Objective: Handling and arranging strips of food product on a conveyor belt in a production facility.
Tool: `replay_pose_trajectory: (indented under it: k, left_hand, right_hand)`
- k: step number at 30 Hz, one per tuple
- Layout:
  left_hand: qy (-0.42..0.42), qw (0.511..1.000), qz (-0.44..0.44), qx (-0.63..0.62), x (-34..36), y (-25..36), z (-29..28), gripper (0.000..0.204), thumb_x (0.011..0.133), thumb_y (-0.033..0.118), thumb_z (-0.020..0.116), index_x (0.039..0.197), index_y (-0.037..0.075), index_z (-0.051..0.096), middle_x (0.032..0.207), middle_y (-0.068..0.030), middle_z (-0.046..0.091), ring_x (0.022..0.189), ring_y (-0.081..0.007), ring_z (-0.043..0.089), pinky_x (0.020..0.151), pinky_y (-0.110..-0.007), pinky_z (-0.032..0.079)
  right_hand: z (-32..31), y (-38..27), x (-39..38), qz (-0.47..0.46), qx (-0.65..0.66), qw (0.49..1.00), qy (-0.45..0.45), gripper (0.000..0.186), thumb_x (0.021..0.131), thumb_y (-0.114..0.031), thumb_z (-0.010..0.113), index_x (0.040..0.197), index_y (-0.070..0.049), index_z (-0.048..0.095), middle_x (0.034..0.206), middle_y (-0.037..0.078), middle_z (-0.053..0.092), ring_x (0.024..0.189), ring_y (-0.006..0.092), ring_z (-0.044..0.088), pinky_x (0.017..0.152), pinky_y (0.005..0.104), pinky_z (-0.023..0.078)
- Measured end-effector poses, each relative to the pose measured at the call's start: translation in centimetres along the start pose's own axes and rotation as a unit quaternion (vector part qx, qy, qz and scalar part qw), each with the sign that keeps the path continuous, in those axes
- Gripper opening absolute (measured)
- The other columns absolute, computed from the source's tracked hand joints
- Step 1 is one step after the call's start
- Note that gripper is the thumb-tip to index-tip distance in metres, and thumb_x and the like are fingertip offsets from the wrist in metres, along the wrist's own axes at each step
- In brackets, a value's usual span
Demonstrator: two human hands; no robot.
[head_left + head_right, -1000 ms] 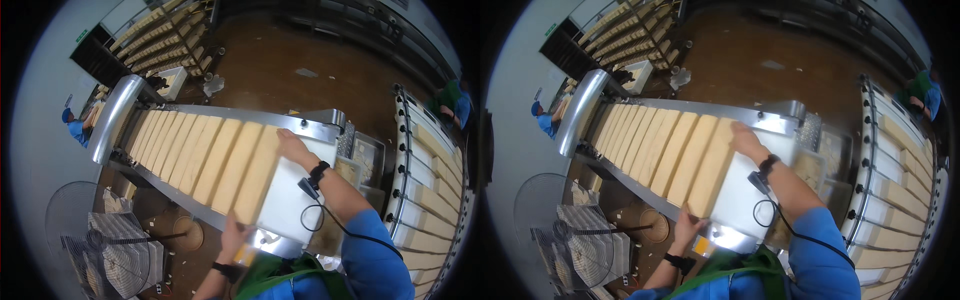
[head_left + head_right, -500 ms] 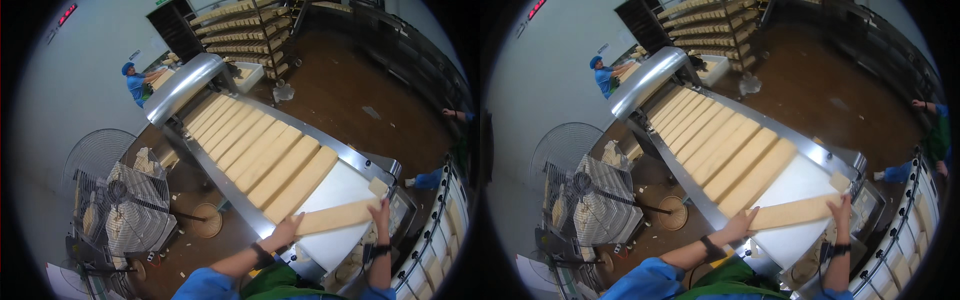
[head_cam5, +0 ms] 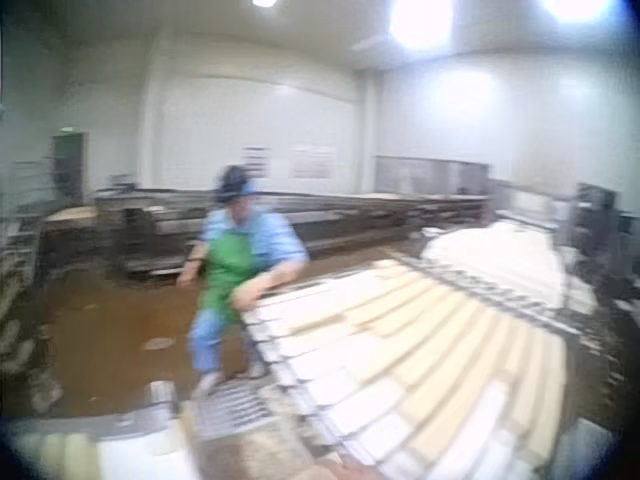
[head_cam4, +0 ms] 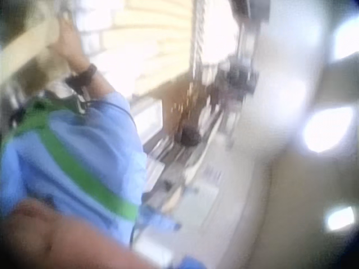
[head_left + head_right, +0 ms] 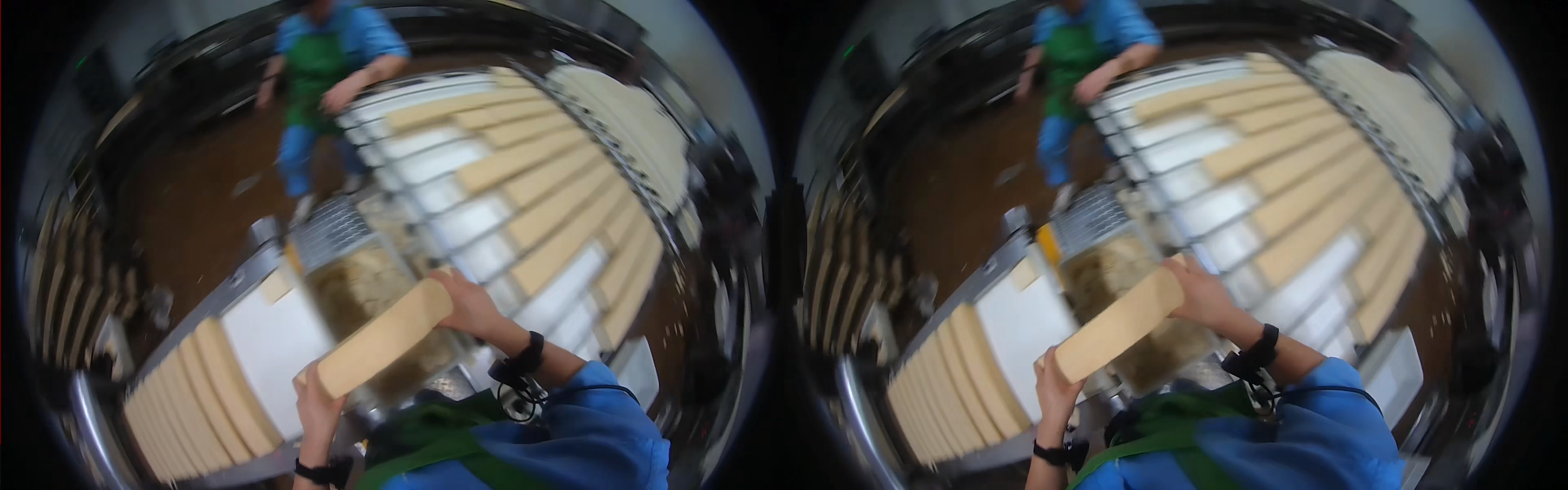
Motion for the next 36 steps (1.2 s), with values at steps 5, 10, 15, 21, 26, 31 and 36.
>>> replay_pose_trajectory:
  k: [5, 10, 15, 21, 26, 31, 36]
  left_hand:
    - [-0.086, 0.986, 0.122, -0.072, -1.1, 10.5, 5.3, 0.070, 0.066, 0.011, 0.076, 0.127, 0.011, 0.042, 0.114, -0.0186, 0.042, 0.105, -0.0391, 0.049, 0.089, -0.043, 0.044]
    - [-0.270, 0.930, 0.207, -0.142, -2.9, 14.8, 11.1, 0.058, 0.085, 0.000, 0.050, 0.139, 0.010, 0.032, 0.110, -0.0144, 0.040, 0.100, -0.0240, 0.046, 0.085, -0.031, 0.043]
    - [-0.345, 0.899, 0.242, -0.118, -2.6, 19.4, 16.6, 0.064, 0.082, -0.003, 0.050, 0.141, 0.010, 0.029, 0.109, -0.0154, 0.043, 0.097, -0.0267, 0.049, 0.088, -0.031, 0.041]
    - [-0.354, 0.877, 0.256, -0.198, 1.1, 25.6, 26.5, 0.074, 0.080, -0.007, 0.050, 0.144, 0.011, 0.019, 0.106, -0.0152, 0.055, 0.088, -0.0179, 0.055, 0.077, -0.026, 0.045]
    - [-0.419, 0.800, 0.079, -0.423, 2.5, 26.7, 23.0, 0.076, 0.085, -0.004, 0.052, 0.145, 0.011, 0.010, 0.089, -0.0068, 0.062, 0.084, -0.0111, 0.059, 0.071, -0.022, 0.047]
    - [-0.317, 0.808, -0.006, -0.496, 3.3, 17.0, 13.9, 0.064, 0.093, 0.005, 0.048, 0.145, 0.009, 0.011, 0.093, -0.0104, 0.062, 0.087, -0.0139, 0.060, 0.076, -0.025, 0.049]
    - [-0.074, 0.941, -0.041, -0.328, -1.1, -0.7, 6.3, 0.040, 0.092, 0.010, 0.050, 0.130, 0.006, 0.038, 0.100, -0.0081, 0.060, 0.086, -0.0137, 0.060, 0.077, -0.027, 0.049]
  right_hand:
    - [-10.8, 7.8, -9.4, 0.082, -0.019, 0.994, 0.071, 0.076, 0.058, -0.023, 0.080, 0.124, -0.013, 0.044, 0.115, 0.015, 0.051, 0.106, 0.0356, 0.051, 0.086, 0.0407, 0.045]
    - [-14.4, 19.8, -16.7, 0.088, 0.152, 0.984, 0.038, 0.087, 0.061, -0.020, 0.081, 0.134, -0.007, 0.035, 0.134, 0.014, 0.042, 0.125, 0.0277, 0.040, 0.101, 0.0348, 0.037]
    - [-15.0, 28.6, -16.2, 0.187, 0.081, 0.975, 0.087, 0.082, 0.071, -0.028, 0.075, 0.135, -0.001, 0.032, 0.133, 0.020, 0.042, 0.126, 0.0319, 0.038, 0.101, 0.0384, 0.036]
    - [-18.2, 27.7, -14.2, 0.254, -0.182, 0.939, 0.145, 0.074, 0.079, -0.038, 0.066, 0.133, 0.002, 0.035, 0.124, 0.025, 0.050, 0.118, 0.0361, 0.045, 0.099, 0.0391, 0.037]
    - [-13.5, 17.5, -9.7, 0.203, 0.158, 0.965, -0.044, 0.058, 0.083, -0.031, 0.065, 0.129, -0.003, 0.043, 0.122, 0.018, 0.054, 0.111, 0.0274, 0.053, 0.093, 0.0346, 0.043]
    - [-6.4, 5.5, -4.4, 0.009, 0.284, 0.951, -0.121, 0.055, 0.077, -0.018, 0.070, 0.125, -0.006, 0.047, 0.113, 0.014, 0.058, 0.104, 0.0244, 0.057, 0.088, 0.0328, 0.045]
    - [1.2, -3.6, 0.5, -0.208, -0.073, 0.962, -0.163, 0.065, 0.072, -0.026, 0.072, 0.125, 0.000, 0.043, 0.122, 0.018, 0.050, 0.112, 0.0345, 0.048, 0.095, 0.0384, 0.040]
Point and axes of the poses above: each hand's wrist, its own x-axis towards the middle knuckle, its own z-axis out of the palm, y = z × x, the point moved 4 cm from there along x, towards the middle knuckle
